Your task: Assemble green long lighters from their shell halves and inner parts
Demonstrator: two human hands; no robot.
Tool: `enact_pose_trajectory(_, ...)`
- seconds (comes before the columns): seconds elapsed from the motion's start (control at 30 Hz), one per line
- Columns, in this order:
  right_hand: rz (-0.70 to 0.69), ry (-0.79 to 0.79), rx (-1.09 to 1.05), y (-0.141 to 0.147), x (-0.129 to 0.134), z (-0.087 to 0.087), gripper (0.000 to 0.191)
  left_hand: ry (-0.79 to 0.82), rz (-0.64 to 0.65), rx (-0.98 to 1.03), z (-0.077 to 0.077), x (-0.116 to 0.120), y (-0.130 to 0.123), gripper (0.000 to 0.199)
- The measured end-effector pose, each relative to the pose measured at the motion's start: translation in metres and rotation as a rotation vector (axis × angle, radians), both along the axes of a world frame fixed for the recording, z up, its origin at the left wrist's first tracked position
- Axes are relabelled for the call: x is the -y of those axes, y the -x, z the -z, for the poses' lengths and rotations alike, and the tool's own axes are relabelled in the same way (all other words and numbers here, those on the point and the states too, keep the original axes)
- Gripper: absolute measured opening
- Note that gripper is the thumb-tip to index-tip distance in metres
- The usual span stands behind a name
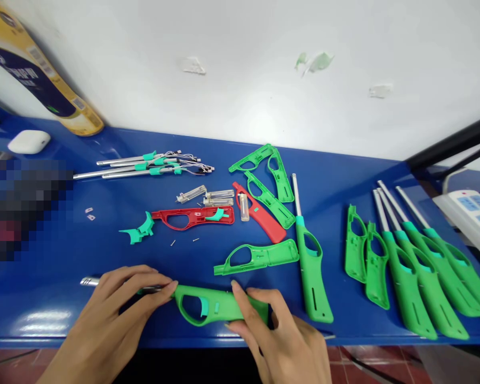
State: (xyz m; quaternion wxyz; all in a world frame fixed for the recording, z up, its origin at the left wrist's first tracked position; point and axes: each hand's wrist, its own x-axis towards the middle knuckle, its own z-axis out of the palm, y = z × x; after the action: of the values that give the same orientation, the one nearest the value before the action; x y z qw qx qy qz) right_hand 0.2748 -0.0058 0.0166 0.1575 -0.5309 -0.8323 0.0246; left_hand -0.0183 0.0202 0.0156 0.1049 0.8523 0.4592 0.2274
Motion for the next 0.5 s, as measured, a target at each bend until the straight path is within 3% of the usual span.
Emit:
enact_pose_trajectory(0.13, -0.011, 0.006, -0.019, -0.002, -0.001, 0.0, 0.042, -0.042, -0.021, -0.047, -0.005, 0.0, -0.001, 0.039)
enact_pose_trajectory(0.33, -0.054, -0.033, 0.018, -0.007, -0.002, 0.005, 0.041, -0.033, -0.207, -0.097, -0.009, 0.007, 0.021, 0.037)
enact_pose_trajectory(0.5, -0.064, -0.087, 0.06, -0.005, -0.002, 0.008, 0.037, -0.086, -0.09, -0.12, -0.003, 0.006, 0.02, 0.023)
